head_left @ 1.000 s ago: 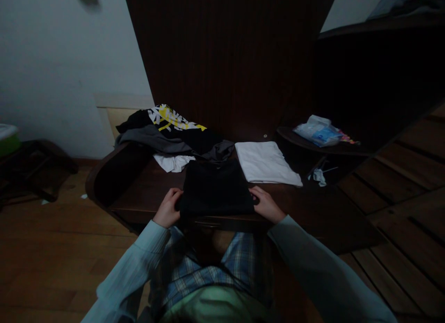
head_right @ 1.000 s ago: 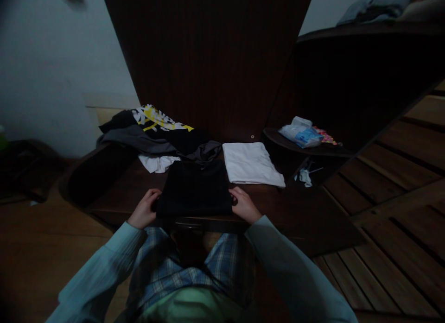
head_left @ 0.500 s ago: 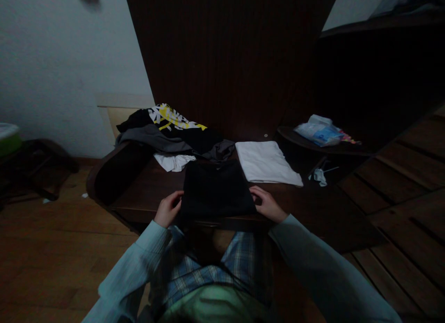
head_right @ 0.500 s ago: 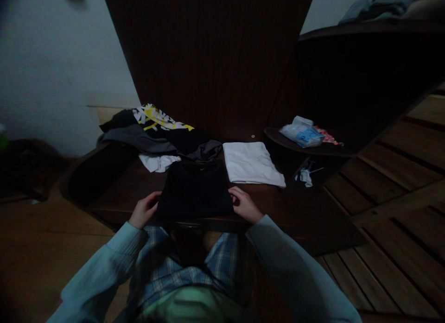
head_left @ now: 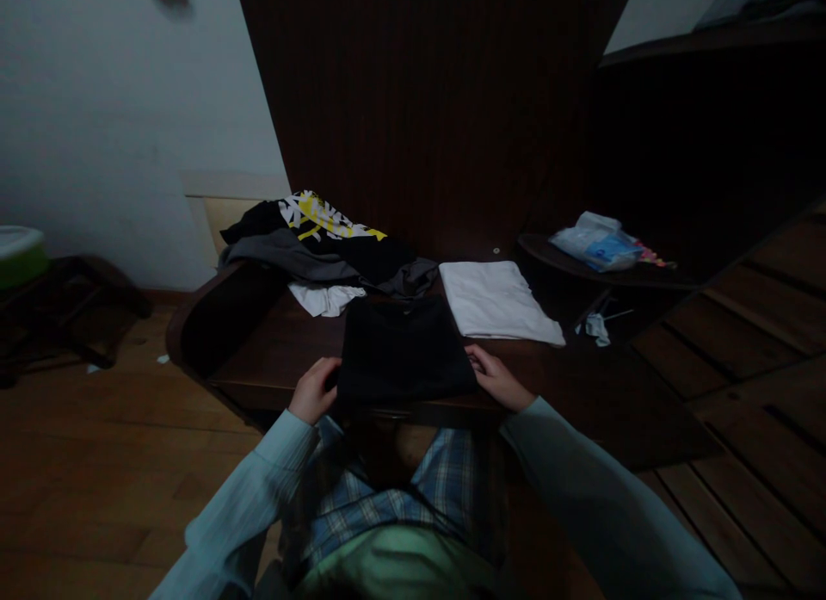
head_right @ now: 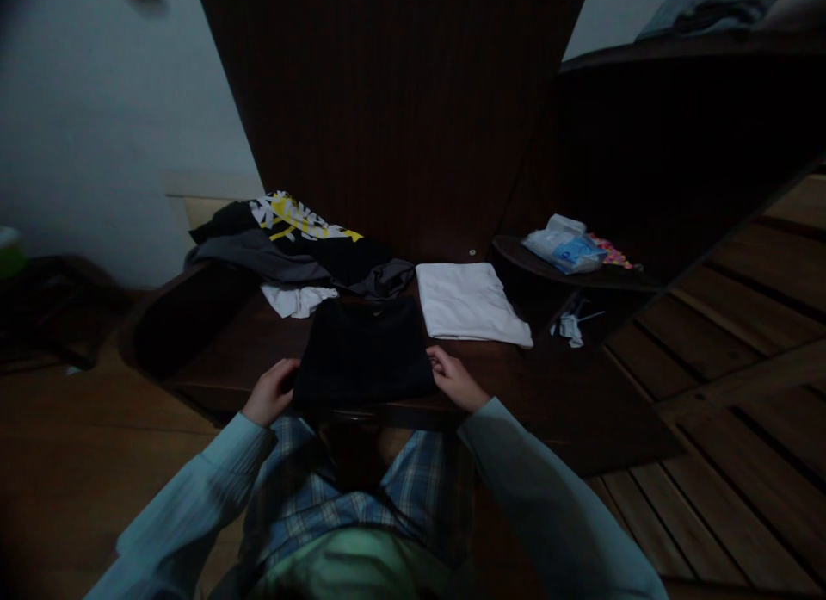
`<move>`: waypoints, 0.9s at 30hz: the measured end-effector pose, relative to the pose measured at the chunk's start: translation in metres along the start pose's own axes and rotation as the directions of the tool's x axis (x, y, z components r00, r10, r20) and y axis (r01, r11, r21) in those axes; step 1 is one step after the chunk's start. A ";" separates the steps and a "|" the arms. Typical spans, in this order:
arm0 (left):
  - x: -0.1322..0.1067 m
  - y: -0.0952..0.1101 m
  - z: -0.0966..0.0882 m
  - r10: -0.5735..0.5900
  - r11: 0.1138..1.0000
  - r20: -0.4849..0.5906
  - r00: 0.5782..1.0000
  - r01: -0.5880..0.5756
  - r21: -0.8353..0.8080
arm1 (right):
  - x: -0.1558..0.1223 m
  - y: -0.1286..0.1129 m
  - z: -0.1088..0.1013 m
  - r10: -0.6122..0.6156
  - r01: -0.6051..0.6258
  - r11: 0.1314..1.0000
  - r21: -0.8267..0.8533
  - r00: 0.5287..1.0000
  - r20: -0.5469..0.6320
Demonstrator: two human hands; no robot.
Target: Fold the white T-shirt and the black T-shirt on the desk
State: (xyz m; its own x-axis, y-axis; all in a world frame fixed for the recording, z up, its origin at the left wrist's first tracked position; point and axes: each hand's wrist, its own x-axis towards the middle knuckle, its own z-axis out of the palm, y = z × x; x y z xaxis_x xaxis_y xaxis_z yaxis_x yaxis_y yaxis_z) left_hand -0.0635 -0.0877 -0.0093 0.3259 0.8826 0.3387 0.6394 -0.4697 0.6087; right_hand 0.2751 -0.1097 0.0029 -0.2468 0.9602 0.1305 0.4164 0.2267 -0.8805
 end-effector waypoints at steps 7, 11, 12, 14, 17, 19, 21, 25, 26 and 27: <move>0.000 -0.001 0.000 -0.010 1.000 0.033 0.999 0.009 0.028 | -0.001 -0.002 -0.001 0.015 -0.016 0.996 -0.083 1.000 -0.016; -0.004 0.001 -0.003 0.027 0.999 0.088 0.996 -0.030 0.028 | -0.001 -0.003 0.000 0.006 -0.008 0.996 -0.089 1.000 -0.018; -0.006 0.000 -0.003 0.044 0.998 0.100 0.994 -0.048 0.038 | -0.001 -0.003 0.000 0.006 -0.007 0.996 -0.088 1.000 -0.016; -0.010 -0.004 -0.002 0.081 0.993 0.130 0.988 -0.090 0.070 | -0.001 -0.002 0.000 0.005 -0.005 0.997 -0.077 1.000 -0.003; -0.014 -0.014 0.000 0.100 0.985 0.186 0.977 -0.124 0.122 | -0.001 -0.001 0.001 0.003 -0.001 0.999 -0.053 1.000 0.022; -0.015 -0.020 0.000 0.079 0.984 0.222 0.972 -0.111 0.138 | 0.000 -0.001 0.001 -0.007 0.008 0.999 -0.051 1.000 0.022; -0.014 -0.022 -0.001 0.050 0.985 0.250 0.967 -0.088 0.147 | 0.000 -0.001 0.001 -0.022 0.022 0.998 -0.064 1.000 0.005; -0.011 -0.015 -0.006 0.026 0.987 0.321 0.947 -0.076 0.145 | 0.000 -0.002 0.000 -0.041 0.039 0.994 -0.101 0.999 -0.015; -0.011 -0.012 -0.008 0.022 0.987 0.331 0.943 -0.073 0.145 | 0.000 -0.002 0.000 -0.044 0.042 0.993 -0.107 0.999 -0.012; -0.011 -0.009 -0.009 0.015 0.987 0.336 0.942 -0.069 0.148 | 0.000 -0.003 0.000 -0.050 0.049 0.992 -0.112 0.999 -0.007</move>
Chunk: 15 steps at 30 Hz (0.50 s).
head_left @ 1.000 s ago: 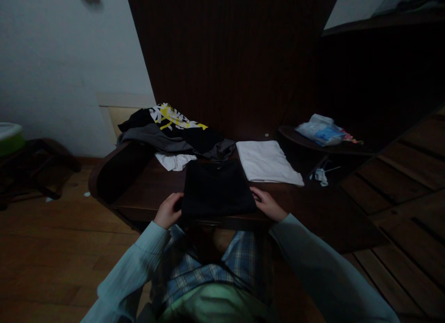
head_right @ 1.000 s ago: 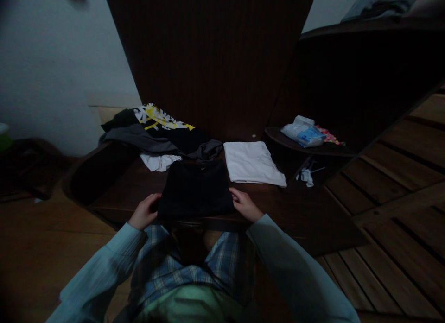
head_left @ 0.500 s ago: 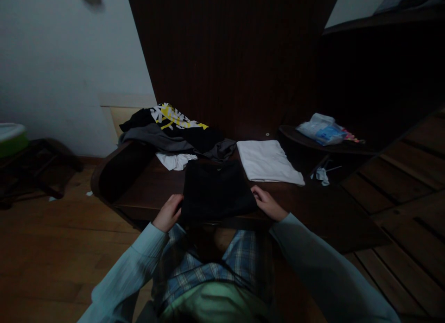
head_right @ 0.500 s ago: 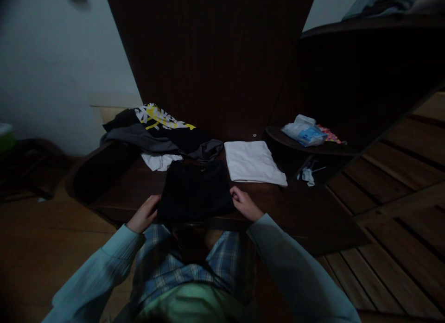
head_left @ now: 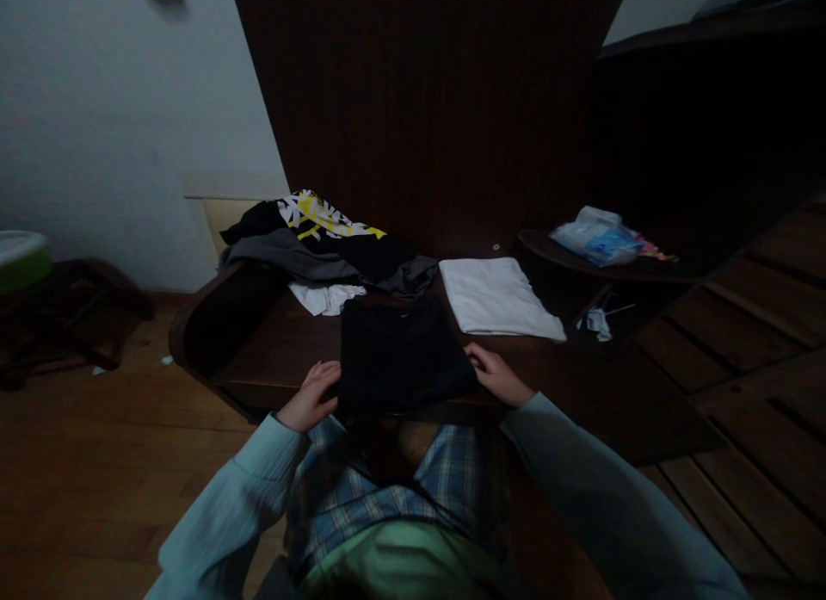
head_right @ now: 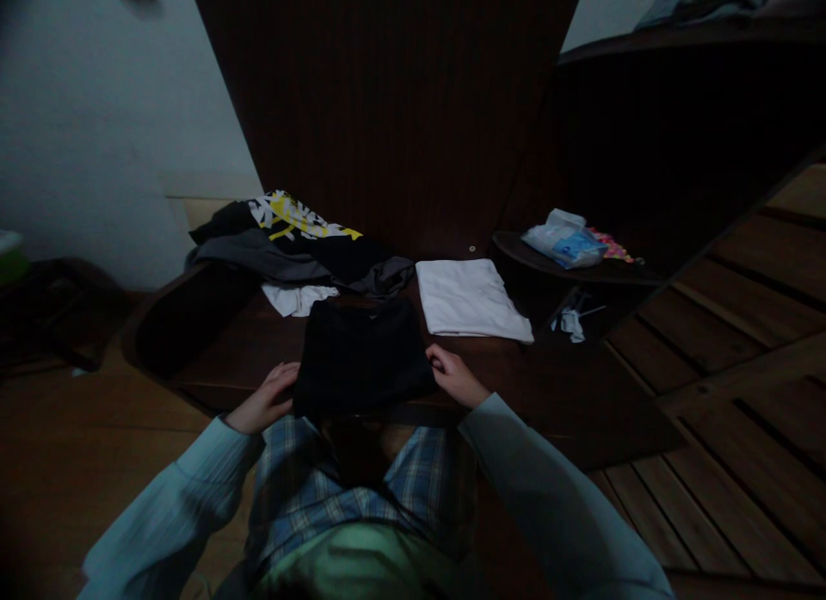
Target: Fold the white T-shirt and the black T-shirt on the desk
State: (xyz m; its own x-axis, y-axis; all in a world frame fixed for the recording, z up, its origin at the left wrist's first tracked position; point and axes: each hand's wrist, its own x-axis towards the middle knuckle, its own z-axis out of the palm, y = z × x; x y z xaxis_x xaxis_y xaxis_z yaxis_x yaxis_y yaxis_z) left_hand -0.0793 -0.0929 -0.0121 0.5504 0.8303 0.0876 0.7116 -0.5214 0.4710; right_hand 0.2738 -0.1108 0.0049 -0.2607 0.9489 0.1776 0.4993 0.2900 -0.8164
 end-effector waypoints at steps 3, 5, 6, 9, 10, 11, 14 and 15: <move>0.000 0.006 -0.003 -0.037 0.999 -0.007 0.999 0.038 0.031 | 0.001 0.001 0.000 -0.046 0.046 0.999 -0.028 0.999 -0.001; 0.004 0.007 -0.005 -0.066 0.995 -0.017 0.998 0.067 0.074 | 0.004 0.003 0.001 -0.079 0.078 0.996 -0.047 0.997 -0.016; 0.007 0.007 -0.006 -0.078 0.992 -0.026 0.997 0.080 0.096 | 0.005 0.005 0.001 -0.088 0.086 0.995 -0.058 0.996 -0.026; 0.021 0.001 -0.008 -0.097 0.985 -0.068 0.993 0.105 0.136 | 0.010 0.008 0.002 -0.090 0.083 0.991 -0.107 0.994 -0.062; 0.026 -0.002 -0.009 -0.103 0.985 -0.085 0.991 0.114 0.130 | 0.011 0.009 0.003 -0.089 0.080 0.989 -0.123 0.994 -0.069; 0.031 -0.006 -0.010 -0.111 0.986 -0.098 0.989 0.122 0.115 | 0.012 0.009 0.003 -0.092 0.082 0.988 -0.133 0.993 -0.072; 0.040 -0.017 -0.011 -0.114 0.992 -0.110 0.987 0.119 0.039 | 0.012 0.010 0.004 -0.130 0.122 0.986 -0.116 0.989 -0.065; 0.041 -0.019 -0.011 -0.107 0.994 -0.101 0.989 0.110 0.020 | 0.011 0.010 0.004 -0.147 0.140 0.985 -0.104 0.987 -0.063</move>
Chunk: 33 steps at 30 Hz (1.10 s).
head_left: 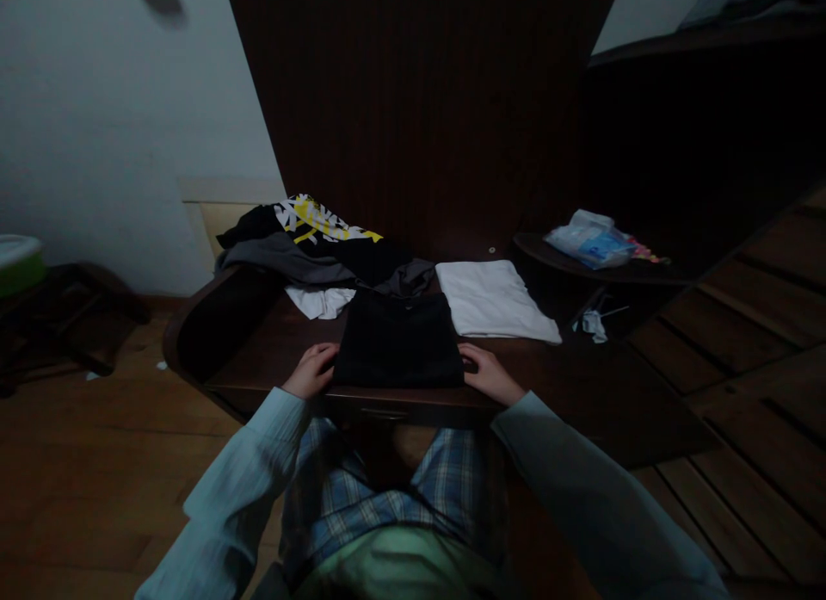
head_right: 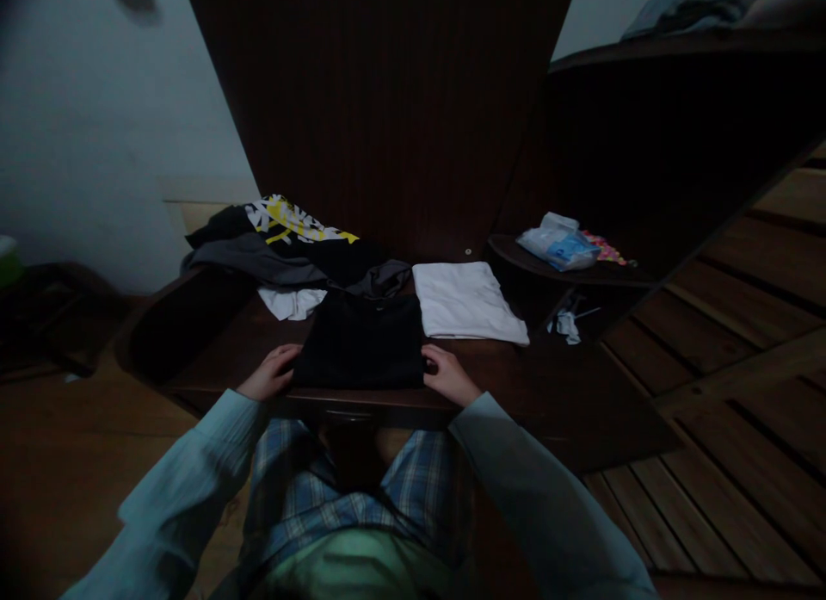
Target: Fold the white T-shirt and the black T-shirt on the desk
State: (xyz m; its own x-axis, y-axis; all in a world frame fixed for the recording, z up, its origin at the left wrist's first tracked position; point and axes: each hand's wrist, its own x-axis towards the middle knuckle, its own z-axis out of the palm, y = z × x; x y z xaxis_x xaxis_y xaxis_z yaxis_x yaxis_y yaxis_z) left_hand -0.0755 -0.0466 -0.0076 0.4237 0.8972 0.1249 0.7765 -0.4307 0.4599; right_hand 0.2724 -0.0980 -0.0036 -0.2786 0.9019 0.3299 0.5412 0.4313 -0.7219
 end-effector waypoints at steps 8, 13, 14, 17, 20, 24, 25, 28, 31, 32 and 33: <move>-0.009 0.008 -0.005 -0.011 1.000 0.137 0.991 0.011 0.000 | -0.003 -0.003 -0.001 -0.007 0.008 0.998 0.054 1.000 -0.008; -0.012 0.016 -0.008 -0.027 1.000 0.189 0.982 0.027 0.003 | -0.003 -0.004 -0.002 -0.008 0.008 0.999 0.051 1.000 0.005; -0.012 0.017 -0.008 -0.023 1.000 0.185 0.982 0.024 -0.003 | -0.003 -0.003 -0.002 -0.007 0.006 0.999 0.054 1.000 0.004; -0.014 0.017 -0.009 0.005 0.999 0.163 0.987 0.002 -0.038 | -0.002 -0.001 -0.001 0.002 -0.002 0.997 0.078 1.000 -0.004; -0.017 0.013 -0.011 0.043 0.995 0.136 0.990 -0.030 -0.095 | -0.002 0.001 -0.002 0.002 -0.002 0.995 0.099 1.000 0.000; -0.018 0.003 -0.014 0.097 0.972 0.137 0.986 -0.065 -0.226 | -0.002 0.002 -0.005 0.042 -0.044 0.991 0.127 0.999 0.020; -0.018 0.001 -0.015 0.102 0.966 0.140 0.985 -0.064 -0.251 | -0.002 0.002 -0.006 0.060 -0.063 0.989 0.134 0.998 0.023; -0.017 -0.001 -0.014 0.103 0.961 0.144 0.984 -0.061 -0.271 | -0.001 0.003 -0.007 0.075 -0.079 0.987 0.143 0.997 0.036; -0.017 0.003 -0.011 0.098 0.974 0.129 0.987 -0.069 -0.214 | -0.001 0.004 -0.006 0.022 -0.028 0.992 0.123 0.998 0.051; -0.017 0.005 -0.010 0.096 0.980 0.121 0.988 -0.073 -0.188 | -0.001 0.004 -0.005 0.004 -0.010 0.994 0.109 0.999 0.052; -0.017 0.006 -0.009 0.096 0.983 0.114 0.989 -0.077 -0.165 | -0.001 0.004 -0.005 -0.010 0.005 0.995 0.095 0.999 0.052</move>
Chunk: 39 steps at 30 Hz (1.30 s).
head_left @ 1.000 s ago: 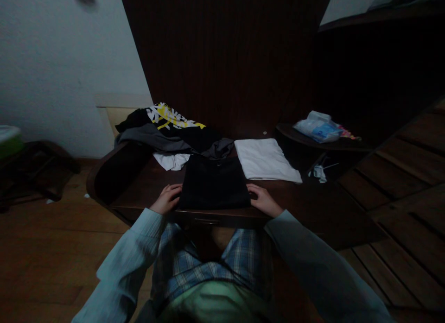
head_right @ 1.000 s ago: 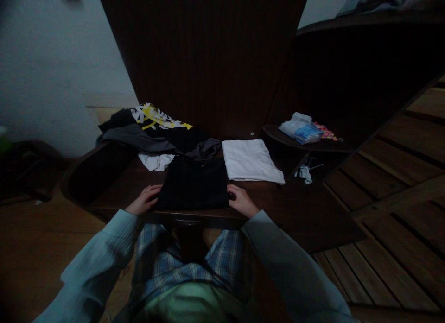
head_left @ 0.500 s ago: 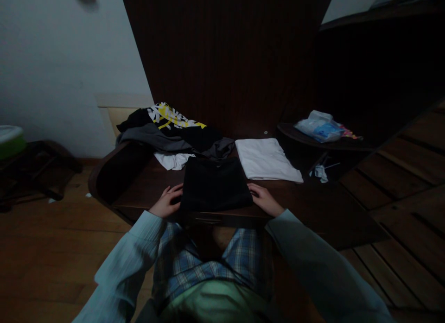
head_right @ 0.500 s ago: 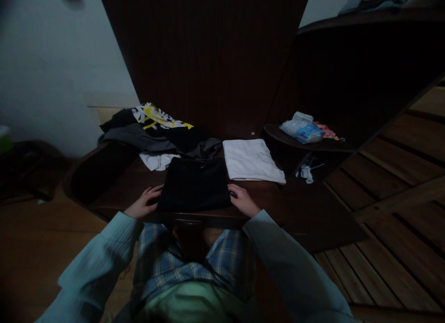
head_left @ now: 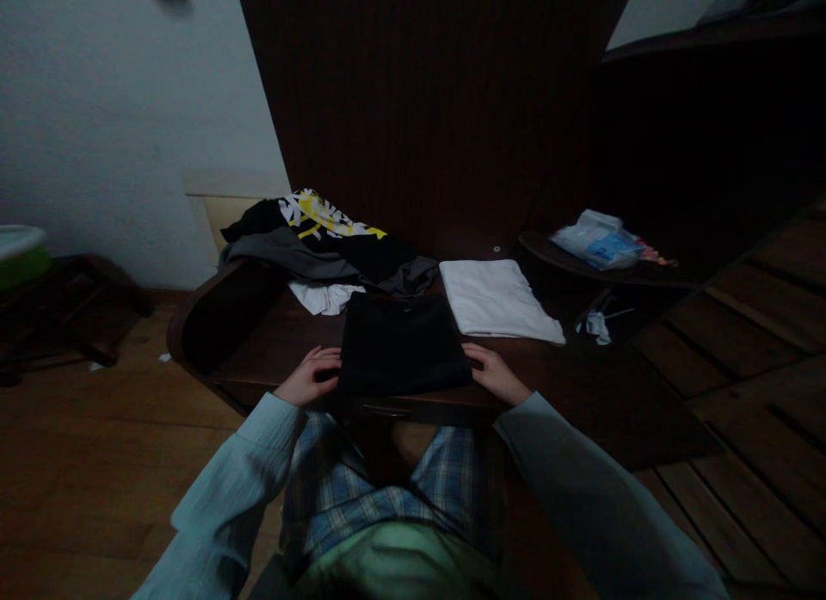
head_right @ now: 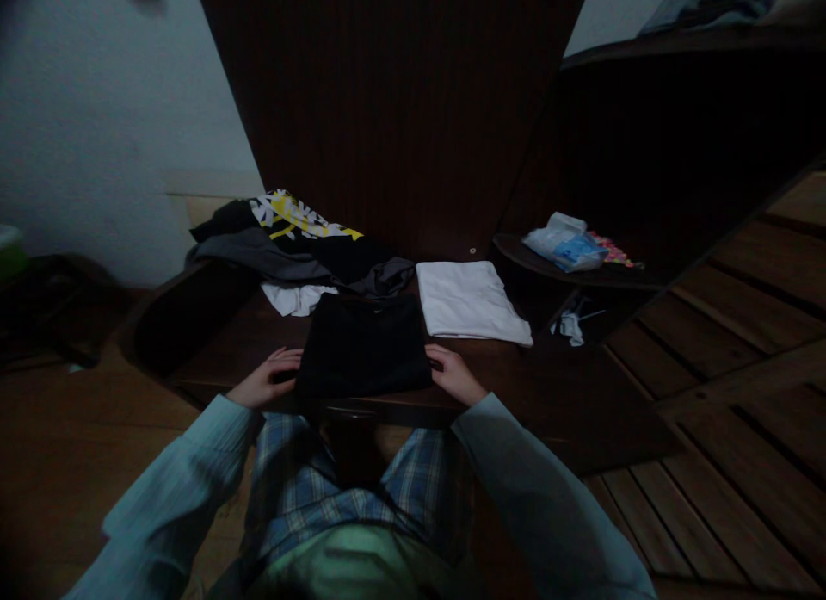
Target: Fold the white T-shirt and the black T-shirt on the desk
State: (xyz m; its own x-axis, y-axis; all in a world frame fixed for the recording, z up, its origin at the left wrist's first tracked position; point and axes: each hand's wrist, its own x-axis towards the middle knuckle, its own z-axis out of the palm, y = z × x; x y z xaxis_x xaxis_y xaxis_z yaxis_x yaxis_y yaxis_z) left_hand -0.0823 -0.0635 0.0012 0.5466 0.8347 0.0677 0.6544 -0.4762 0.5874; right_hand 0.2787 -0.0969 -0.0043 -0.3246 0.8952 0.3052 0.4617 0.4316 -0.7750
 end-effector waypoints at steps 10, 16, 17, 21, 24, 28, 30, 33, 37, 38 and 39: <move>0.000 0.004 0.001 -0.021 0.999 -0.022 1.000 0.022 0.039 | -0.001 -0.007 0.000 -0.006 0.008 0.995 -0.097 1.000 0.023; -0.002 0.004 0.000 -0.026 0.999 -0.008 1.000 0.027 0.036 | -0.003 -0.009 0.000 -0.028 0.032 0.994 -0.107 0.999 0.037; -0.003 0.003 0.000 -0.017 0.999 -0.002 1.000 0.017 0.028 | -0.004 -0.008 -0.001 -0.030 0.034 0.994 -0.101 0.999 0.039; -0.003 -0.003 -0.002 0.010 1.000 0.009 1.000 -0.010 -0.025 | -0.004 -0.006 -0.003 -0.033 0.038 0.997 -0.070 0.997 0.068; -0.002 -0.006 -0.003 -0.016 0.996 0.000 1.000 0.016 -0.085 | -0.004 -0.005 -0.004 -0.032 0.037 0.997 -0.065 0.997 0.063; -0.002 -0.002 -0.004 -0.040 0.989 -0.011 0.999 0.038 -0.141 | -0.004 -0.004 -0.003 -0.028 0.031 0.997 -0.066 0.999 0.041; -0.002 0.002 -0.004 -0.028 0.991 -0.016 0.999 0.026 -0.133 | -0.004 -0.003 -0.003 -0.030 0.032 0.997 -0.064 0.999 0.034; -0.002 0.004 -0.003 -0.022 0.994 -0.028 0.999 0.019 -0.104 | -0.004 -0.001 -0.002 -0.032 0.034 0.997 -0.063 0.999 0.031; -0.001 0.003 -0.001 -0.025 0.996 -0.037 0.999 0.022 -0.086 | -0.004 0.003 -0.002 -0.018 0.020 0.999 -0.049 0.999 0.029; 0.000 0.003 0.000 -0.028 0.996 -0.040 0.999 0.024 -0.086 | -0.004 0.003 -0.002 -0.009 0.010 0.999 -0.043 1.000 0.026; 0.000 0.003 0.000 -0.030 0.996 -0.042 0.999 0.026 -0.088 | -0.004 0.003 -0.002 0.001 0.000 0.999 -0.038 1.000 0.021</move>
State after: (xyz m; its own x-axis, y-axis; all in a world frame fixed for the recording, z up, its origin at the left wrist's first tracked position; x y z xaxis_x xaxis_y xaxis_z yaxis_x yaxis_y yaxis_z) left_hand -0.0804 -0.0652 0.0029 0.5044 0.8594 0.0838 0.6202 -0.4281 0.6574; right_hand 0.2828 -0.0989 -0.0071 -0.3417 0.8930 0.2928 0.4928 0.4355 -0.7533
